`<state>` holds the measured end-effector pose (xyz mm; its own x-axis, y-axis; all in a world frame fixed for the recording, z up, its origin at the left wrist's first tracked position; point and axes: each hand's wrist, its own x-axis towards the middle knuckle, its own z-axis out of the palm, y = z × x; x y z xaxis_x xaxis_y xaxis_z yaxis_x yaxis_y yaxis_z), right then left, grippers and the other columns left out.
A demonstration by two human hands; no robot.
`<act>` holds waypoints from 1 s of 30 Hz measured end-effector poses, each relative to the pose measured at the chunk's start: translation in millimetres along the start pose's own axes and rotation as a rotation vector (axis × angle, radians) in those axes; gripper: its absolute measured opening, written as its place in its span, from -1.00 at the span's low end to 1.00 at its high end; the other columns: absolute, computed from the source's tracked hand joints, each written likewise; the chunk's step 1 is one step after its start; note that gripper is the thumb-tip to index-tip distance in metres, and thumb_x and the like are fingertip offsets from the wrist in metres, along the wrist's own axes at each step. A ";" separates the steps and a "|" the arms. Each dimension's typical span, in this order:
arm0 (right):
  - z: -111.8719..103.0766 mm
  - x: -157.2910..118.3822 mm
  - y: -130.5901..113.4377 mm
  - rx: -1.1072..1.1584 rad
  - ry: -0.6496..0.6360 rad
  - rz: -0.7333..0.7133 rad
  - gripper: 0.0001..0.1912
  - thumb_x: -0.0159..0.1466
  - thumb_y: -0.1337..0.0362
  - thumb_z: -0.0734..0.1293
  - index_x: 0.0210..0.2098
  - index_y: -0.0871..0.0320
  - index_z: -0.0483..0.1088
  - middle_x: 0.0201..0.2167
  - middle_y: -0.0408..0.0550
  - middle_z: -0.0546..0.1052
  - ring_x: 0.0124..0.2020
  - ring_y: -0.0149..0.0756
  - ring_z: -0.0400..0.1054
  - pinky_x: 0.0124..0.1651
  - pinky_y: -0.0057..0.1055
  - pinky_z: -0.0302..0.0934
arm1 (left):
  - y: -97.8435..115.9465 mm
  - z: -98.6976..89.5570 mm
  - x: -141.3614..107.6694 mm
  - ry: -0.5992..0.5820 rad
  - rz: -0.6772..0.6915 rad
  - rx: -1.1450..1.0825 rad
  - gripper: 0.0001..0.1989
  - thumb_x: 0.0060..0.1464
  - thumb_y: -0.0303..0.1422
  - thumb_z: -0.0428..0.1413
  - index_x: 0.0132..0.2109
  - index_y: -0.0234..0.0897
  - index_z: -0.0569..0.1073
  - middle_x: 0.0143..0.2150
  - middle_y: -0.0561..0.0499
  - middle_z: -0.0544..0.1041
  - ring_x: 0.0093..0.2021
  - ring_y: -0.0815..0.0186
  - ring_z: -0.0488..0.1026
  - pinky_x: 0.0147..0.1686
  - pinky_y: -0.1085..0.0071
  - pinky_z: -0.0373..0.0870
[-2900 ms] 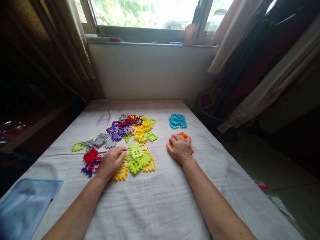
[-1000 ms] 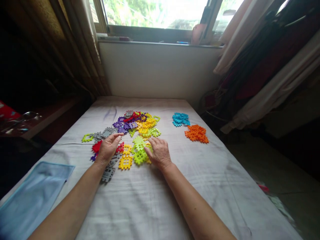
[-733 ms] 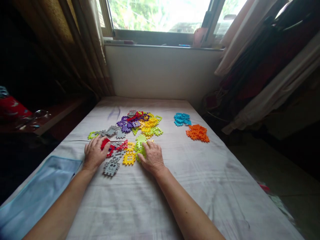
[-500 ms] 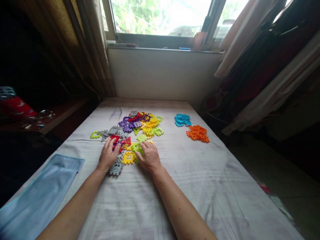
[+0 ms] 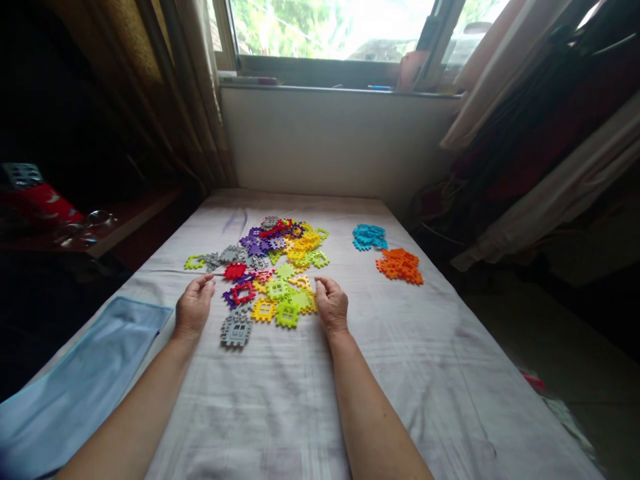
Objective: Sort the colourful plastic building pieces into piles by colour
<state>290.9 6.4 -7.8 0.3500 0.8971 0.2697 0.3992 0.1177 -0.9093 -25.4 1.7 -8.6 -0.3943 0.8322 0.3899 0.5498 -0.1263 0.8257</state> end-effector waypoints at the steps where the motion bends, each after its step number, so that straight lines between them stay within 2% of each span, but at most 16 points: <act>1: 0.2 -1.1 -1.9 -0.012 -0.010 -0.004 -0.61 0.18 0.01 0.21 -0.26 0.09 0.57 -0.28 -0.01 0.66 -0.25 -0.16 0.51 -0.13 -0.28 0.37 | 5.1 0.5 -2.2 -0.001 0.017 0.031 -0.63 0.15 -0.15 -0.02 -0.03 -0.25 0.49 -0.11 -0.11 0.61 -0.11 0.22 0.56 -0.03 0.26 0.49; 4: 0.1 -3.0 -6.5 -0.031 -0.036 -0.008 -0.58 0.17 0.00 0.20 -0.26 0.10 0.57 -0.29 0.00 0.65 -0.30 -0.17 0.50 -0.18 -0.29 0.37 | 18.4 1.3 -5.3 -0.024 0.023 0.114 -0.67 0.11 -0.18 0.01 -0.08 -0.22 0.53 -0.12 -0.06 0.63 -0.13 0.20 0.57 -0.04 0.27 0.49; 7: -0.1 -1.9 -7.1 -0.027 -0.045 -0.011 -0.58 0.16 0.00 0.19 -0.27 0.11 0.56 -0.28 0.02 0.65 -0.28 -0.15 0.51 -0.12 -0.26 0.36 | 25.6 1.7 -4.1 -0.061 0.034 0.203 -0.67 0.12 -0.21 -0.01 -0.09 -0.22 0.54 -0.14 -0.06 0.64 -0.17 0.20 0.57 -0.07 0.29 0.49; 10: 0.6 0.2 -5.1 -0.002 -0.039 -0.005 -0.59 0.16 0.00 0.20 -0.28 0.10 0.56 -0.27 0.01 0.65 -0.23 -0.14 0.51 -0.06 -0.24 0.35 | 30.0 1.3 -7.4 -0.127 0.127 0.276 -0.64 0.14 -0.18 -0.02 -0.05 -0.22 0.53 -0.06 -0.10 0.61 -0.05 0.17 0.55 0.06 0.25 0.45; 12: 1.4 1.1 -4.1 0.024 -0.030 0.014 -0.59 0.15 0.00 0.19 -0.28 0.10 0.56 -0.27 0.02 0.66 -0.23 -0.13 0.52 -0.06 -0.23 0.35 | 32.5 -1.3 -16.8 -0.221 0.239 0.321 -0.56 0.17 -0.11 -0.02 0.05 -0.23 0.50 0.09 -0.15 0.54 0.14 0.13 0.45 0.21 0.18 0.34; 14: 2.1 1.3 -4.1 0.043 -0.024 0.028 -0.57 0.14 -0.01 0.19 -0.29 0.11 0.56 -0.27 0.02 0.66 -0.24 -0.13 0.53 -0.06 -0.24 0.36 | 34.1 -6.1 -31.5 -0.365 0.355 0.372 -0.43 0.18 -0.02 -0.01 0.21 -0.22 0.40 0.28 -0.17 0.39 0.32 0.08 0.27 0.31 0.09 0.19; 16: 2.5 0.9 -4.9 0.048 -0.023 0.029 -0.58 0.13 -0.01 0.19 -0.30 0.11 0.56 -0.29 0.01 0.66 -0.26 -0.15 0.53 -0.07 -0.26 0.36 | 34.0 -11.4 -47.0 -0.525 0.470 0.449 -0.27 0.10 0.09 0.07 0.33 -0.12 0.27 0.41 -0.15 0.21 0.42 0.00 0.10 0.36 -0.02 0.06; 18: 2.4 0.2 -6.1 0.042 -0.026 0.020 -0.60 0.13 0.01 0.20 -0.31 0.10 0.57 -0.31 -0.01 0.66 -0.26 -0.16 0.53 -0.08 -0.28 0.37 | 32.4 -14.3 -58.1 -0.579 0.512 0.519 -0.17 0.06 0.13 0.11 0.39 -0.06 0.17 0.46 -0.14 0.11 0.45 -0.05 0.00 0.37 -0.09 -0.02; 22: 1.9 -1.2 -8.7 0.028 -0.024 0.009 -0.63 0.13 0.03 0.21 -0.33 0.08 0.57 -0.31 -0.03 0.66 -0.26 -0.17 0.53 -0.11 -0.31 0.37 | 29.8 -8.2 -59.3 -0.546 0.493 0.578 -0.26 0.12 0.10 0.07 0.37 -0.08 0.22 0.45 -0.17 0.14 0.44 -0.05 0.03 0.36 -0.09 0.02; 26: 2.2 -2.3 -9.4 0.011 -0.040 0.003 -0.61 0.15 0.02 0.21 -0.31 0.09 0.58 -0.30 -0.03 0.66 -0.30 -0.18 0.52 -0.15 -0.31 0.38 | 31.3 7.8 -43.7 -0.440 0.444 0.557 -0.39 0.18 0.03 0.03 0.27 -0.16 0.37 0.39 -0.19 0.24 0.38 -0.02 0.15 0.32 -0.05 0.12; 30: 3.3 -2.4 -8.0 -0.004 -0.049 -0.032 -0.62 0.17 0.04 0.21 -0.31 0.08 0.57 -0.29 -0.03 0.66 -0.25 -0.18 0.53 -0.07 -0.29 0.37 | 32.2 23.5 -24.3 -0.364 0.361 0.454 -0.48 0.17 -0.02 0.06 0.19 -0.13 0.45 0.31 -0.16 0.37 0.32 0.01 0.27 0.30 -0.02 0.17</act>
<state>284.2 4.7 -2.3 0.2953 0.9126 0.2829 0.4127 0.1452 -0.8992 19.2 -9.9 -1.1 0.1007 0.9193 0.3805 0.8861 -0.2568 0.3858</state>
